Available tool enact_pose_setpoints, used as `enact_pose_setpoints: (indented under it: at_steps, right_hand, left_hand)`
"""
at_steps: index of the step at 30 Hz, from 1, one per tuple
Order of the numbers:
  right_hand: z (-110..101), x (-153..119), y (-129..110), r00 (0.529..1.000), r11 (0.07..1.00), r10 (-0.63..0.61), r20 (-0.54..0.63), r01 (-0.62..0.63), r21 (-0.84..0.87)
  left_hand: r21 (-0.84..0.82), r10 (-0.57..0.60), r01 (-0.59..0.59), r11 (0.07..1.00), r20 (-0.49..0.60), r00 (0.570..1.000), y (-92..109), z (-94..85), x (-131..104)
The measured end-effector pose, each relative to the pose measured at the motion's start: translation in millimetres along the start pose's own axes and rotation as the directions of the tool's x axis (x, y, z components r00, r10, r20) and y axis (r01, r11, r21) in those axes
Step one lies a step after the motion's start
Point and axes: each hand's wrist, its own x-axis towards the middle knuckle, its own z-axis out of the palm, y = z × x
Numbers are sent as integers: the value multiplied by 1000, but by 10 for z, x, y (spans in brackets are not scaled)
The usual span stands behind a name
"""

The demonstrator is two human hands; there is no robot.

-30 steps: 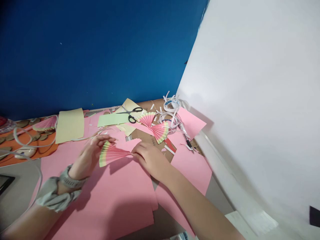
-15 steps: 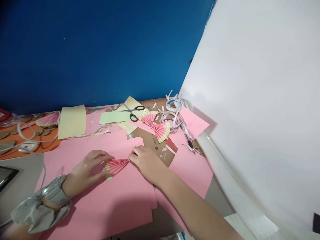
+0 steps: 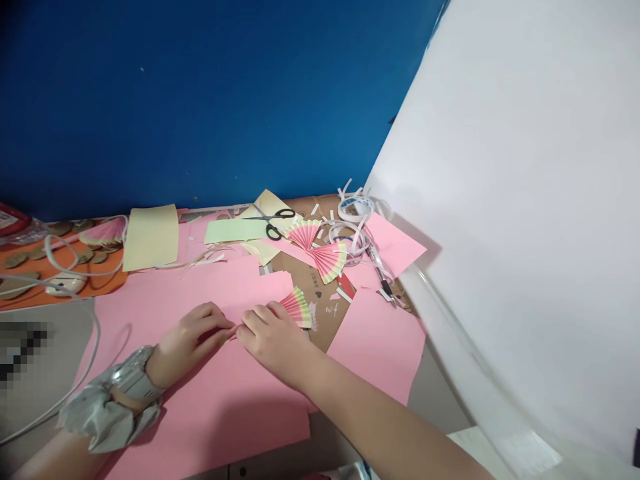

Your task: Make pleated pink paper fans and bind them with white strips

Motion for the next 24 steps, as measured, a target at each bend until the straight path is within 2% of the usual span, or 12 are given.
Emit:
enact_pose_setpoints:
  at_steps: [7,11,13,17,21,24]
  right_hand:
    - [70,-1,17,996,997,47,-71,-42,69]
    - [30,21,62,991,969,107,-81,-85,234]
    - [21,29,80,990,946,128,-53,-106,307]
    - [7,31,102,985,936,168,-32,-149,319]
    - [-25,22,106,979,928,199,-42,-174,328]
    - [-34,6,100,980,929,194,-52,-166,331]
  left_hand:
    - [-151,-79,81,985,25,997,180,-11,39]
    - [-267,-169,170,949,25,985,219,-58,32]
    - [-325,-213,209,922,23,977,222,-70,23]
    - [-457,-254,243,856,39,966,237,-73,22]
    - [-585,-264,282,761,118,957,261,-40,20]
    - [-613,-285,329,718,171,943,271,-11,17]
